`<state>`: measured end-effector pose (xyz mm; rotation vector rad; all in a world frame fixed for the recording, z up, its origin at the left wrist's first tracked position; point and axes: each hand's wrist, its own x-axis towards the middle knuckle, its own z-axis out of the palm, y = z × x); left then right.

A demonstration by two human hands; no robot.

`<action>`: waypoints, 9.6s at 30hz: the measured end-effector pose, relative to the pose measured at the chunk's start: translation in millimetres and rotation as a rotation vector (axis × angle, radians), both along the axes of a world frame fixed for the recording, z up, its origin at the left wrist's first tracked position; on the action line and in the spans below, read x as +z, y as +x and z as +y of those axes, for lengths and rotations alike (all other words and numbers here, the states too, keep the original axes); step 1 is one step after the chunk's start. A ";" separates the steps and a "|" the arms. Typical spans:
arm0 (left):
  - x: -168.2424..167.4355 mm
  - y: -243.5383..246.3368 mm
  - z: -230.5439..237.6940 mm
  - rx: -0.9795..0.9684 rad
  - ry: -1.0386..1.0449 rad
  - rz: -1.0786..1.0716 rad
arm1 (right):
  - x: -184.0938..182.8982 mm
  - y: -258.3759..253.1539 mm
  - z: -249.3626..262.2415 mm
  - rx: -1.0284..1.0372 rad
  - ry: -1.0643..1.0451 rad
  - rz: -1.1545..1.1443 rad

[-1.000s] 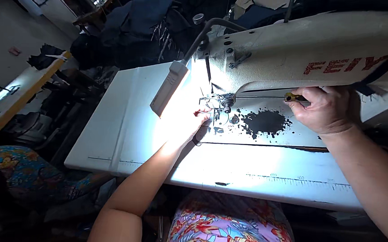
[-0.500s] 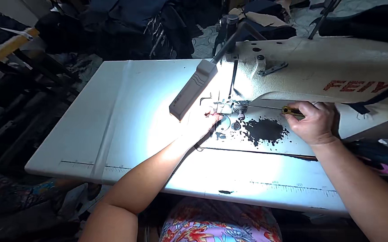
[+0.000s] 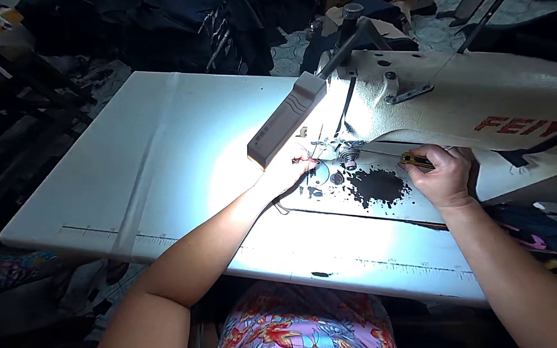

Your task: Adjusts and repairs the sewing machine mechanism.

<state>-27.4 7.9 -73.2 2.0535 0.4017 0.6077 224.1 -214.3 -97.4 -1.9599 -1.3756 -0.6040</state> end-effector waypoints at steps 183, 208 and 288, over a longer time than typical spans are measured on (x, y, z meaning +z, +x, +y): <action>-1.1 8.6 9.9 -0.049 0.087 -0.156 | 2.5 -145.5 99.7 0.057 0.086 0.709; 9.1 6.8 26.9 -0.253 0.091 -0.005 | 0.5 -142.1 100.8 0.027 0.007 0.703; -22.6 4.3 9.9 0.055 -0.061 -0.159 | 48.5 -9.6 -7.2 0.215 -0.240 0.284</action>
